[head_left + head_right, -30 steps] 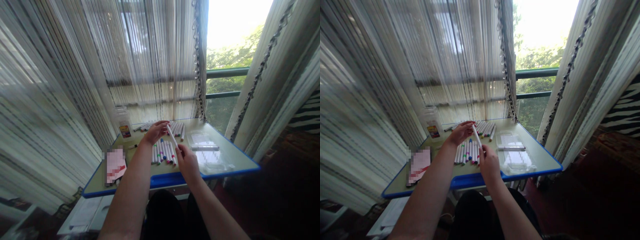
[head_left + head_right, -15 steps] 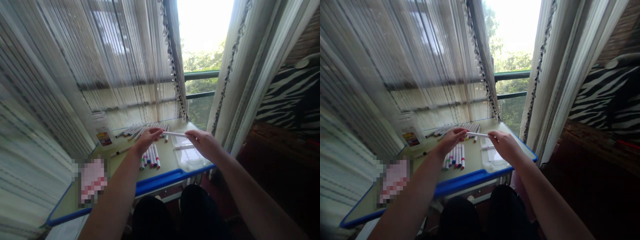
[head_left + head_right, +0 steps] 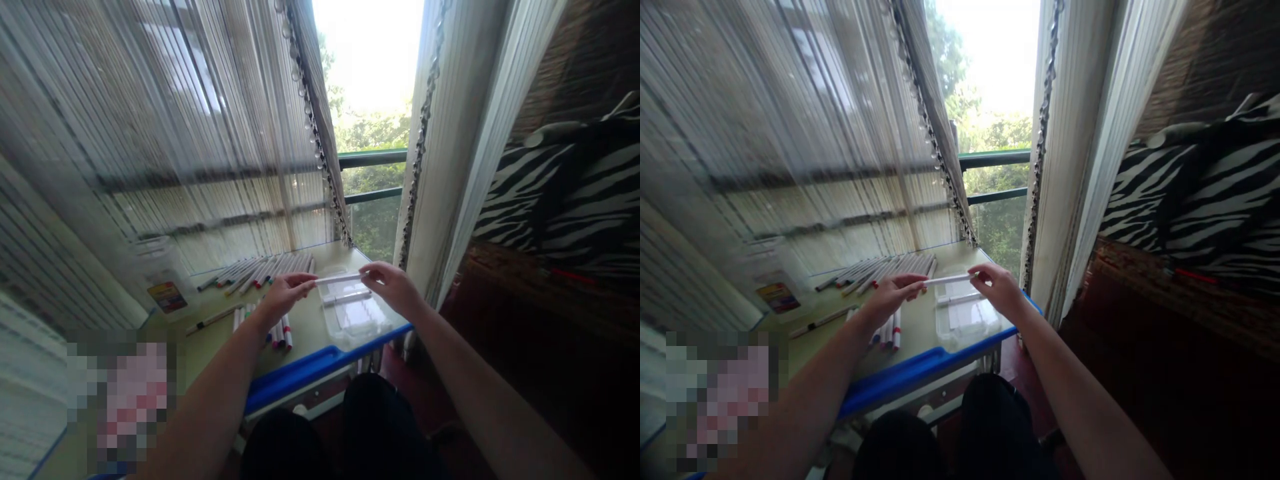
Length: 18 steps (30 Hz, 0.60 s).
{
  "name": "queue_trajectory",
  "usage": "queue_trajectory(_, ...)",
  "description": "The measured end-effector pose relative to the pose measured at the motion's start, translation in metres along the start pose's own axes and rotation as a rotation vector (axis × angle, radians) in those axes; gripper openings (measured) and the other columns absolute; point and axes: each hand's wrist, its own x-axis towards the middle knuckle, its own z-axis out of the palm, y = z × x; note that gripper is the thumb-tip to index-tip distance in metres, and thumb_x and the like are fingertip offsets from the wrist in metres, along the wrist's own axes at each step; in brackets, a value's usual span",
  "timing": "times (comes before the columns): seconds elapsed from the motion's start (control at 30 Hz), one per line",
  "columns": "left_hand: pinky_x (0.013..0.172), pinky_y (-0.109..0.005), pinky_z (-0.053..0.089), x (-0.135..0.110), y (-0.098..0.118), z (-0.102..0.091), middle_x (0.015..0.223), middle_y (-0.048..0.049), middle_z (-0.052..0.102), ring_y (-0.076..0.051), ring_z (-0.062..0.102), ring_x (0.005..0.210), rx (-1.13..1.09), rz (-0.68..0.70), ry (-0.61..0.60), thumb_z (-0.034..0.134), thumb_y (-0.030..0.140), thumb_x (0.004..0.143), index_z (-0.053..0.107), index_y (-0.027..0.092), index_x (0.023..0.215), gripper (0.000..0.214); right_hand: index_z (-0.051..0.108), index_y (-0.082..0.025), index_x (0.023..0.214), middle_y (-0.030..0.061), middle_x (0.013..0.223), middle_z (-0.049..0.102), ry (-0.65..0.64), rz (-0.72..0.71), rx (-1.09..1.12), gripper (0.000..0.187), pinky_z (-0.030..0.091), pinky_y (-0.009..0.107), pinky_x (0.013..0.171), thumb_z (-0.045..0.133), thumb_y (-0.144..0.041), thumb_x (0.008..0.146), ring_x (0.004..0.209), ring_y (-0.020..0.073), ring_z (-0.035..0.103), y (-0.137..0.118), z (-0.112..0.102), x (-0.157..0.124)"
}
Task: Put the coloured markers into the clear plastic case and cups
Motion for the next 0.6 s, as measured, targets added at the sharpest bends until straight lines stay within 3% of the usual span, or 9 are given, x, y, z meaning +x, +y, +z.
queue_trajectory(0.2, 0.047, -0.019, 0.034, 0.000, -0.001, 0.009, 0.060, 0.0013, 0.057, -0.006, 0.044, 0.050, -0.020, 0.009, -0.004, 0.072, 0.041, 0.066, 0.067, 0.012, 0.090, 0.038, 0.072, -0.020, 0.079, 0.0052, 0.091, 0.071, -0.039, 0.218, 0.420, 0.018, 0.049, 0.031, 0.073, 0.073, -0.029, 0.063, 0.078, 0.0159, 0.063, 0.025, -0.002, 0.012)
queue_trajectory(0.37, 0.051, -0.021, 0.044, 0.003, -0.013, 0.016, 0.060, 0.0014, 0.057, -0.008, 0.052, 0.052, 0.006, 0.079, 0.062, 0.070, 0.035, 0.069, 0.064, 0.012, 0.088, 0.031, 0.074, -0.020, 0.078, 0.0023, 0.073, 0.071, -0.070, 0.381, 0.610, 0.021, 0.048, 0.030, 0.069, 0.078, -0.027, 0.058, 0.064, 0.0120, 0.060, 0.046, 0.006, 0.023)
queue_trajectory(0.5, 0.062, -0.025, 0.053, 0.002, -0.015, 0.022, 0.083, -0.0038, 0.062, -0.011, 0.060, 0.067, 0.012, 0.181, 0.090, 0.071, 0.032, 0.068, 0.064, 0.013, 0.082, 0.025, 0.074, -0.021, 0.074, 0.0031, 0.079, 0.073, -0.047, 0.445, 0.711, 0.022, 0.048, 0.031, 0.074, 0.081, -0.026, 0.054, 0.069, 0.0129, 0.062, 0.052, 0.011, 0.024)
queue_trajectory(0.6, 0.065, -0.027, 0.055, -0.001, -0.012, 0.026, 0.092, -0.0061, 0.063, -0.013, 0.061, 0.073, -0.011, 0.155, 0.074, 0.072, 0.035, 0.067, 0.064, 0.013, 0.093, 0.035, 0.073, -0.022, 0.069, 0.0029, 0.081, 0.073, -0.016, 0.426, 0.748, 0.020, 0.047, 0.031, 0.079, 0.082, -0.025, 0.051, 0.076, 0.0144, 0.063, 0.052, 0.009, 0.020)
